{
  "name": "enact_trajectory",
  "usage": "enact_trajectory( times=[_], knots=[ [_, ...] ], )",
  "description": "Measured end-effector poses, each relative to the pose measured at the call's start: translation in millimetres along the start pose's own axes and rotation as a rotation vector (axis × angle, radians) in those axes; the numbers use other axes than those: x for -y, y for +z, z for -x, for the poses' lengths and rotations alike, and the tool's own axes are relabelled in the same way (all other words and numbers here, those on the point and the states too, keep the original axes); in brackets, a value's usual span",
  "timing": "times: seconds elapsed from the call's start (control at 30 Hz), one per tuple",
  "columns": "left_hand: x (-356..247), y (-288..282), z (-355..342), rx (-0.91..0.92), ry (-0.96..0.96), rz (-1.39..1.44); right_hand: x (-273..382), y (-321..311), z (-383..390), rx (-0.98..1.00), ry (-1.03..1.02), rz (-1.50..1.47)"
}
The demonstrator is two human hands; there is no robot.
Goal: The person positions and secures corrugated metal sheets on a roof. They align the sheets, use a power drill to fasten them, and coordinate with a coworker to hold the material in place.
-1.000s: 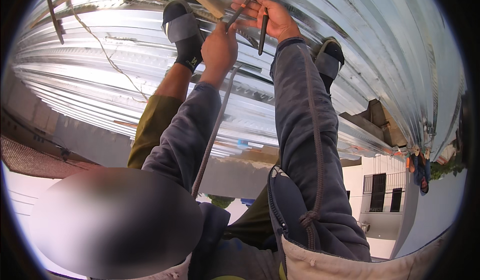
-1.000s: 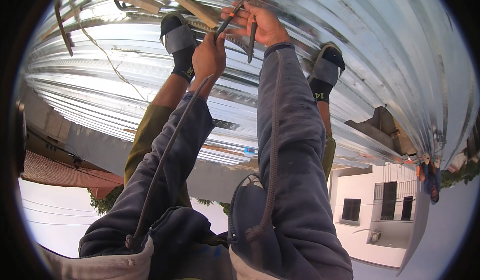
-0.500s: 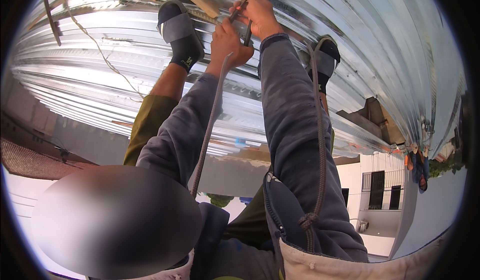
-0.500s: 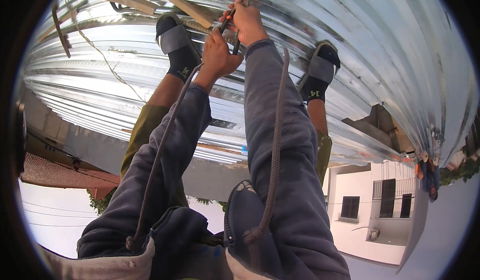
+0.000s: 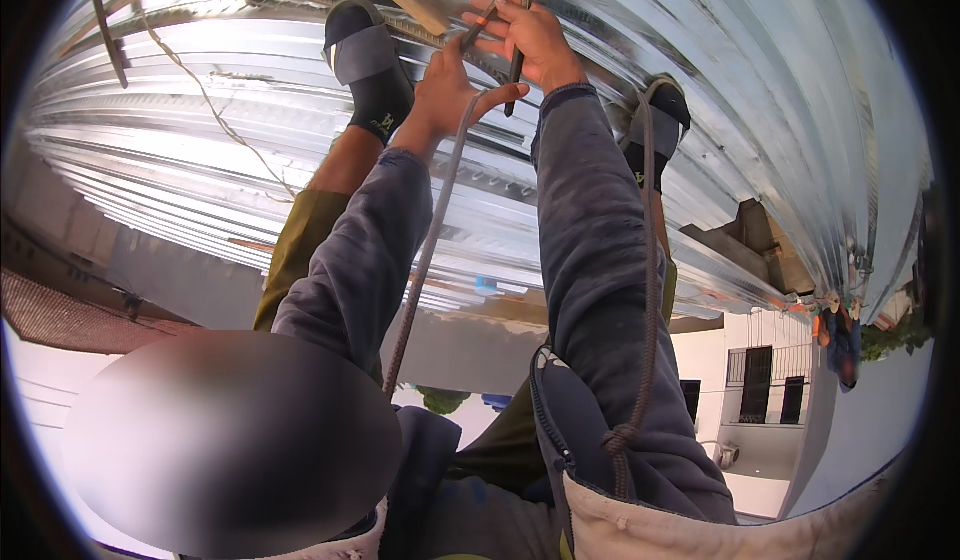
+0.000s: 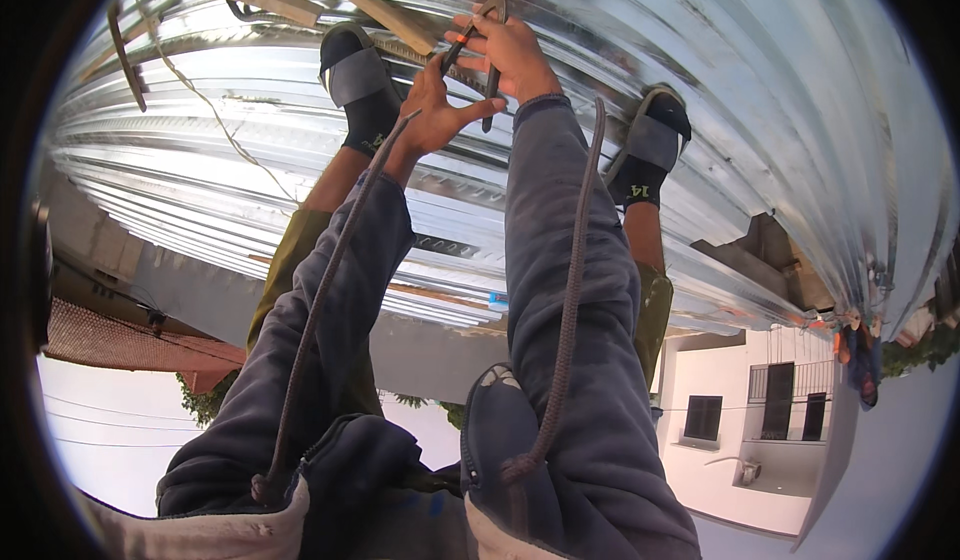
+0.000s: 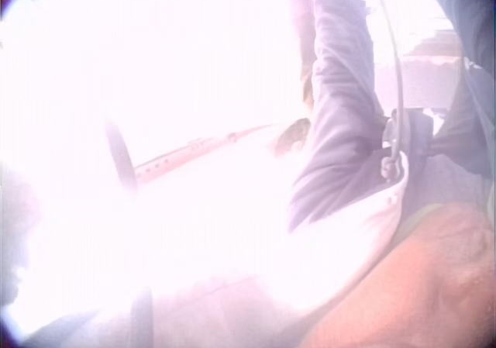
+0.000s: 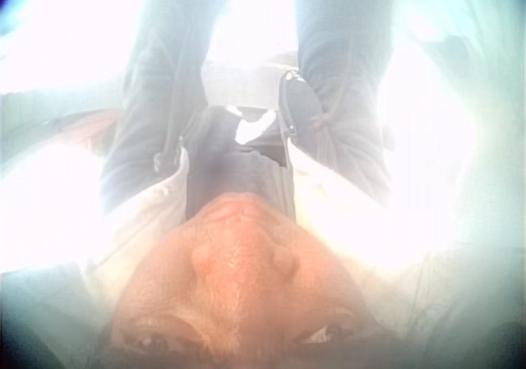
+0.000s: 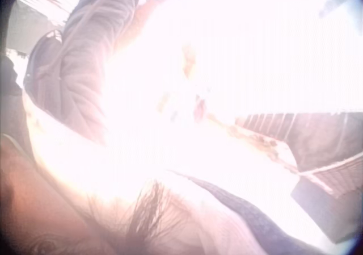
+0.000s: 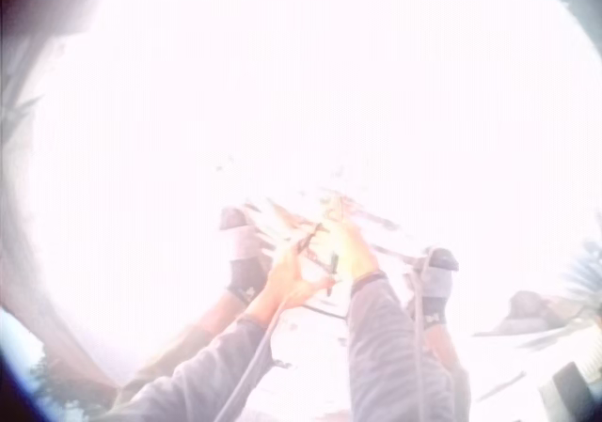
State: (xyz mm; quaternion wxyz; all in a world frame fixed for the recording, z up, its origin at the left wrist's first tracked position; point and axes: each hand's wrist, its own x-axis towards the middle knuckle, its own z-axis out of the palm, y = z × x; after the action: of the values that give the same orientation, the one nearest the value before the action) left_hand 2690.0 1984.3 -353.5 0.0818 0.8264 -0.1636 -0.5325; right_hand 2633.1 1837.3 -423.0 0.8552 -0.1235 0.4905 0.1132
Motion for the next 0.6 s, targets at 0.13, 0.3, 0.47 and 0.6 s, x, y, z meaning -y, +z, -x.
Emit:
enact_trajectory(
  times=[0.13,0.3,0.47,0.6],
  knots=[
    [-13.1,-4.3,1.2,-0.071,-0.026,-0.086,-1.0,-1.9,-4.6,-0.024,-0.013,0.025],
    [-24.1,-1.2,9.1,-0.177,0.015,-0.065,0.0,-6.1,-8.2,0.018,-0.006,0.043],
    [-34.5,1.7,12.9,-0.195,-0.024,-0.073,-6.5,-4.4,-12.4,-0.011,-0.034,-0.038],
    [-36.5,7.2,6.7,-0.129,-0.071,-0.13,-11.2,4.1,-18.7,-0.142,-0.033,-0.153]
  ],
)
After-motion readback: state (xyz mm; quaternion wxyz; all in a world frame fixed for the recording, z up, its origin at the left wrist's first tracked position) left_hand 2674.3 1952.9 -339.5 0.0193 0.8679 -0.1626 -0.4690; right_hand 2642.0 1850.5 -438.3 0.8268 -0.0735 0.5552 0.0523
